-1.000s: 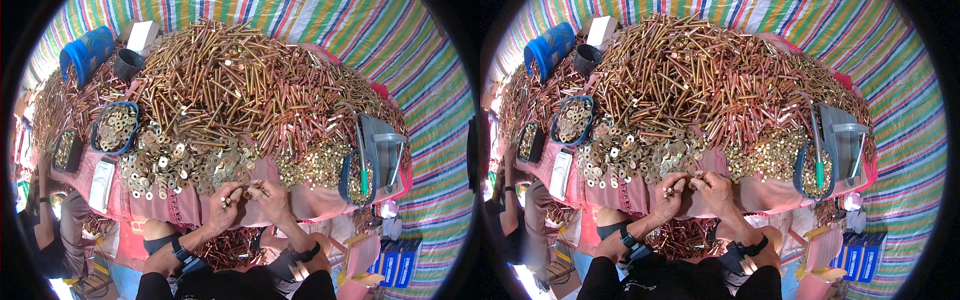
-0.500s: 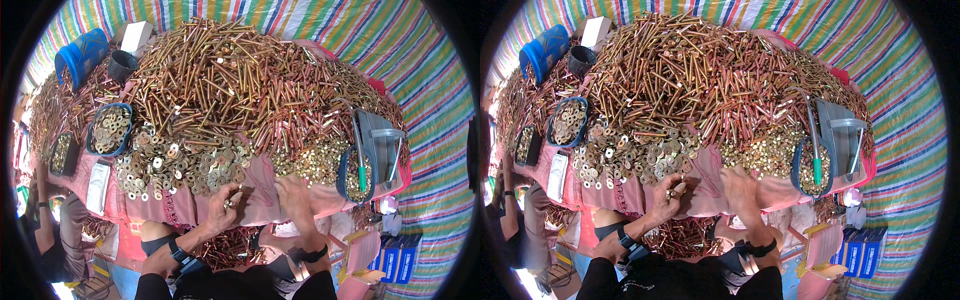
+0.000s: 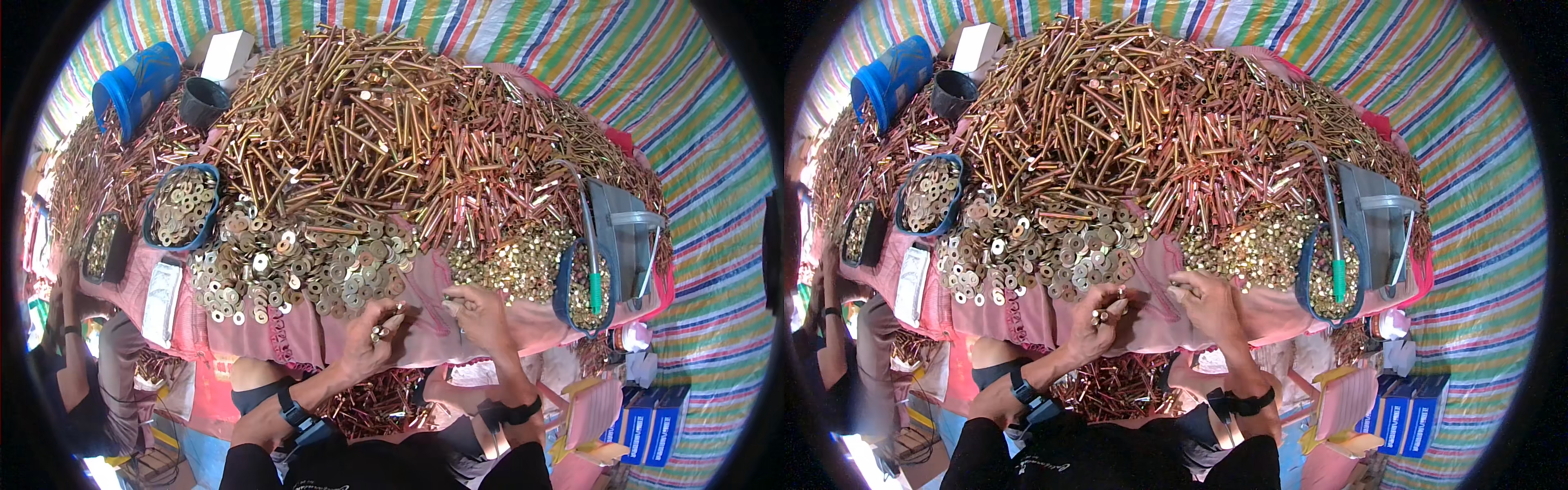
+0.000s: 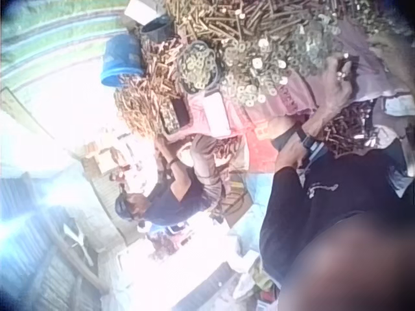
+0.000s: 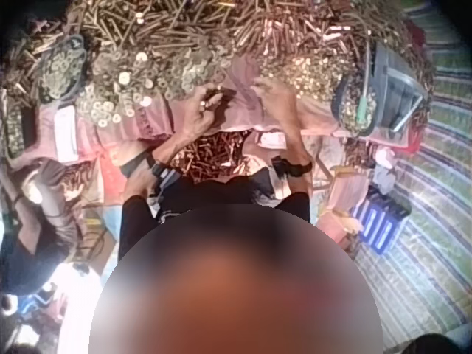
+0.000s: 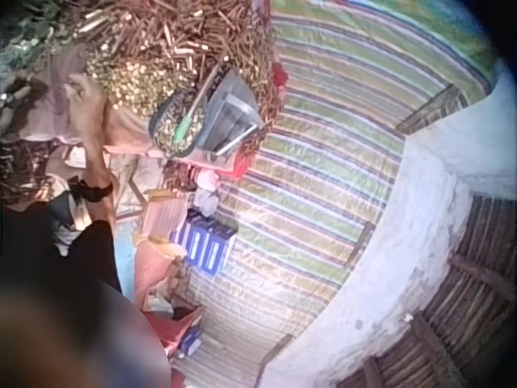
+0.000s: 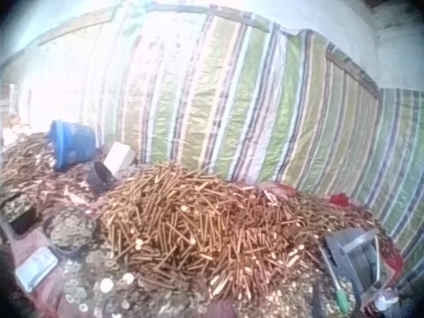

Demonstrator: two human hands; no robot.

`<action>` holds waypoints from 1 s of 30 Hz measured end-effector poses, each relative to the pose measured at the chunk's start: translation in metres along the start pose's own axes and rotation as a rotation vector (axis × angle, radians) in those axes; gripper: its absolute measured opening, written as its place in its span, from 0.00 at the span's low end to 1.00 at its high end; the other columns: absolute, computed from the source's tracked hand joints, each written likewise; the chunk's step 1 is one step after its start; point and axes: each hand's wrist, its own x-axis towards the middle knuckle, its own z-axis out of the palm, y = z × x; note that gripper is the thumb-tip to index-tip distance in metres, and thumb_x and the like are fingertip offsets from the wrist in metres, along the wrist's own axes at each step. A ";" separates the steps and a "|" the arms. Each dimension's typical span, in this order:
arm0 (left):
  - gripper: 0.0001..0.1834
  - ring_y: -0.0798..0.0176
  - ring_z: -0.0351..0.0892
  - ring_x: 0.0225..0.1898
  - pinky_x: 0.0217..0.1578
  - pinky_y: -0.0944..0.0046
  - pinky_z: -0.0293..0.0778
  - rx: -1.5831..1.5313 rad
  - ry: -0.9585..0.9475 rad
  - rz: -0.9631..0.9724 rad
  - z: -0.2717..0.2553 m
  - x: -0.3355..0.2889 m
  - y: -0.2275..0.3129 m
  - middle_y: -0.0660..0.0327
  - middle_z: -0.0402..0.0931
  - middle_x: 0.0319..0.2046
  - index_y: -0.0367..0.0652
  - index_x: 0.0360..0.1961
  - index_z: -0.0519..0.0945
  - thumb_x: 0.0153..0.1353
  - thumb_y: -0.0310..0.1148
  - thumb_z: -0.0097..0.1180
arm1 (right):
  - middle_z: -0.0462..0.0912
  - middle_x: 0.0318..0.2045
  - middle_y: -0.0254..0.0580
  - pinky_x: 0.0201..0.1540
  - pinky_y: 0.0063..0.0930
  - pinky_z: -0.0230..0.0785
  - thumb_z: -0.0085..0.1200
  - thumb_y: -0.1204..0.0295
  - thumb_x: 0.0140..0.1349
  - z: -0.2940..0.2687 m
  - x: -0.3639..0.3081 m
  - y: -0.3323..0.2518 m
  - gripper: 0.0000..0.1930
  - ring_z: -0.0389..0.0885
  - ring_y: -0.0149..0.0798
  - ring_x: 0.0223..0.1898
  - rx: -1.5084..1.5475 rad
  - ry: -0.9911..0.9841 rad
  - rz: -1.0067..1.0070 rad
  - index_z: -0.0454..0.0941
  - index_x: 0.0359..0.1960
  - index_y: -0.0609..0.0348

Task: The person sorts through a pile of metal rods and washers on a table, picking up individual pieces and moving them into different piles or containers.

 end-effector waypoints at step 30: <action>0.18 0.64 0.82 0.32 0.34 0.65 0.78 0.072 -0.034 0.131 -0.007 -0.001 0.004 0.54 0.82 0.35 0.36 0.56 0.78 0.66 0.14 0.50 | 0.83 0.36 0.46 0.37 0.35 0.77 0.64 0.78 0.65 0.037 0.000 -0.068 0.11 0.85 0.44 0.35 -0.018 0.007 -0.233 0.83 0.48 0.62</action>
